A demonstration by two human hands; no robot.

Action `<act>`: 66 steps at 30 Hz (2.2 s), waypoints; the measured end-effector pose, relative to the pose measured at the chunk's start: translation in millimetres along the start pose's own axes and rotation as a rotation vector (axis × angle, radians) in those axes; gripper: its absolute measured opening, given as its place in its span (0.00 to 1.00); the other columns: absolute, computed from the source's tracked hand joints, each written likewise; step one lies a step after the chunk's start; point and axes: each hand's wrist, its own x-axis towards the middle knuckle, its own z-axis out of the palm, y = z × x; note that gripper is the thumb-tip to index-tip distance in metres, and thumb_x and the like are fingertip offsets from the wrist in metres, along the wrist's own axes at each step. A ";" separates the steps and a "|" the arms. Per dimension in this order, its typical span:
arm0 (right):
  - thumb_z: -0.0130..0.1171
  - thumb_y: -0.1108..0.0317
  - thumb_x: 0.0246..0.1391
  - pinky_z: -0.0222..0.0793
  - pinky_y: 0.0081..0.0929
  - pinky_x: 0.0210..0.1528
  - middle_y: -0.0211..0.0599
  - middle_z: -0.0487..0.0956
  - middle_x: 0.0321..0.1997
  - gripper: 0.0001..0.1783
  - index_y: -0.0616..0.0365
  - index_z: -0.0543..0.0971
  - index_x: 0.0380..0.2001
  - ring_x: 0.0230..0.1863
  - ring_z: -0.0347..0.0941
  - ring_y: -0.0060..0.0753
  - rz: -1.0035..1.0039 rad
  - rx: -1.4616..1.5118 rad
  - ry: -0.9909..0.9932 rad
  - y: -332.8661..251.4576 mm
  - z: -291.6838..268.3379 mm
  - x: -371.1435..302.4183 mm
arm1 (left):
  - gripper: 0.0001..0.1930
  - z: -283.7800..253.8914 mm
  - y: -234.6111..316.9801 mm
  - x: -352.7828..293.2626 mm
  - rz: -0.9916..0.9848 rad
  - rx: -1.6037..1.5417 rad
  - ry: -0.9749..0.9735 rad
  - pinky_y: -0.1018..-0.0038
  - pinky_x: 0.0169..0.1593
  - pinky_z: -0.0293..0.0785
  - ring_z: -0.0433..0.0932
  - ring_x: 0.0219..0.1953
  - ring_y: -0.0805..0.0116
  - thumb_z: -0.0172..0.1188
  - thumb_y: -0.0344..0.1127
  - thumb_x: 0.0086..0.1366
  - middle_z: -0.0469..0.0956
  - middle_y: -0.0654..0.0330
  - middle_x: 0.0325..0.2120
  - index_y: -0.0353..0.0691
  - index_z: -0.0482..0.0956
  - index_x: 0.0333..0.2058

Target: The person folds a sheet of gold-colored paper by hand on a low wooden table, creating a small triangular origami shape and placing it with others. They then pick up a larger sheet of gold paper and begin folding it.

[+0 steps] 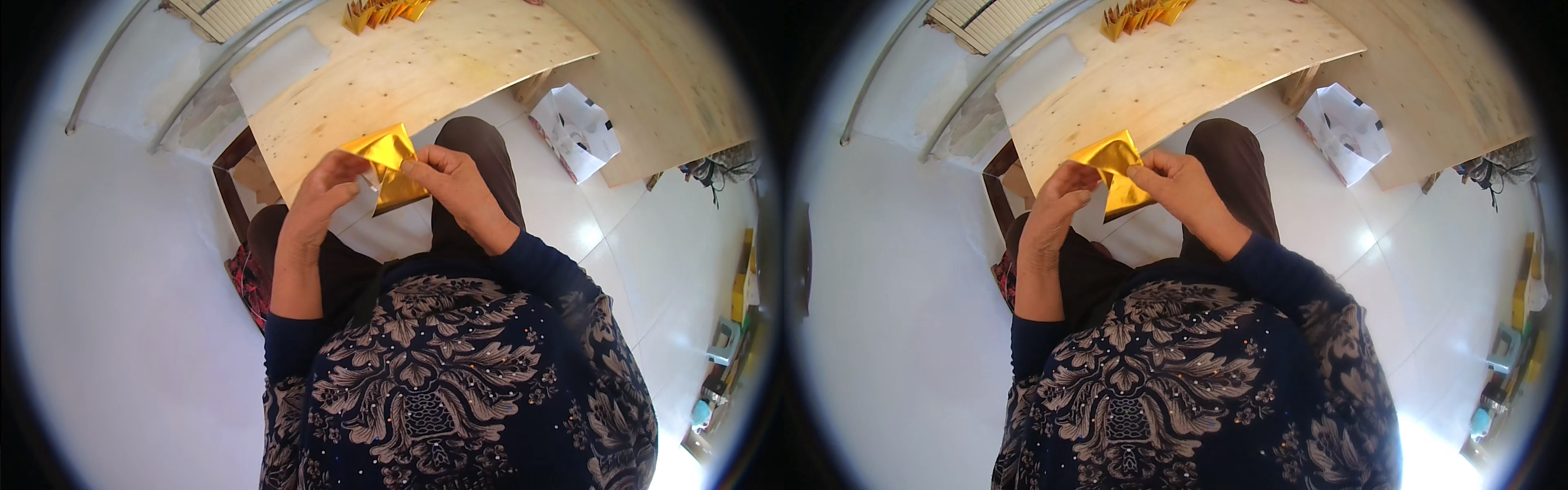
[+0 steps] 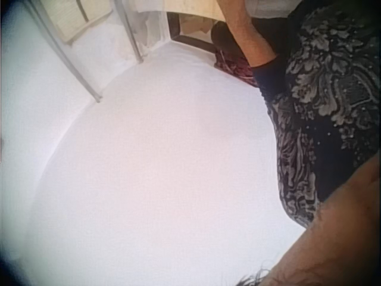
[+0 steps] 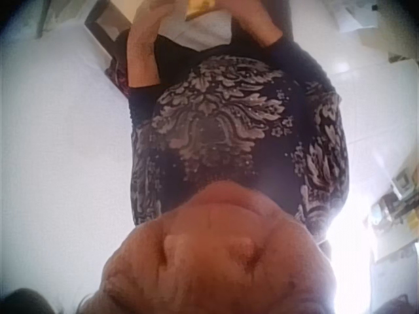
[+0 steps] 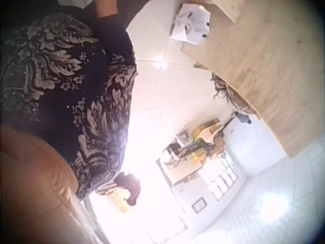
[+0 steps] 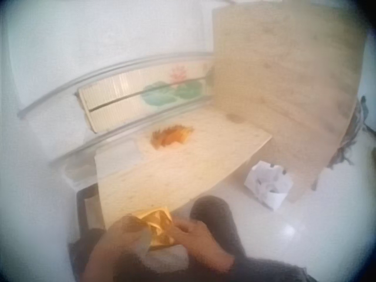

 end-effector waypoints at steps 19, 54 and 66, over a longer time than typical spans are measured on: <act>0.63 0.65 0.58 0.63 0.18 0.30 0.25 0.75 0.25 0.12 0.65 0.80 0.32 0.28 0.66 0.13 -0.126 -0.226 -0.028 -12.7 2.9 -2.6 | 0.06 8.6 16.7 1.0 0.090 0.081 0.130 0.82 0.42 0.69 0.74 0.33 0.80 0.67 0.32 0.58 0.79 0.68 0.27 0.36 0.82 0.32; 0.53 0.52 0.64 0.68 0.21 0.37 0.30 0.77 0.40 0.22 0.61 0.75 0.47 0.35 0.70 0.23 0.076 0.493 0.040 -7.5 -11.4 -3.8 | 0.09 8.9 2.7 19.4 0.142 -0.107 -0.036 0.81 0.43 0.70 0.75 0.34 0.78 0.67 0.30 0.58 0.80 0.66 0.31 0.35 0.82 0.38; 0.60 0.64 0.61 0.67 0.14 0.39 0.24 0.79 0.42 0.16 0.60 0.78 0.49 0.39 0.70 0.13 -0.085 0.171 -0.025 2.2 -4.6 6.1 | 0.09 8.3 -3.1 17.2 0.197 -0.228 0.229 0.81 0.39 0.72 0.75 0.31 0.78 0.65 0.33 0.62 0.81 0.63 0.30 0.33 0.82 0.37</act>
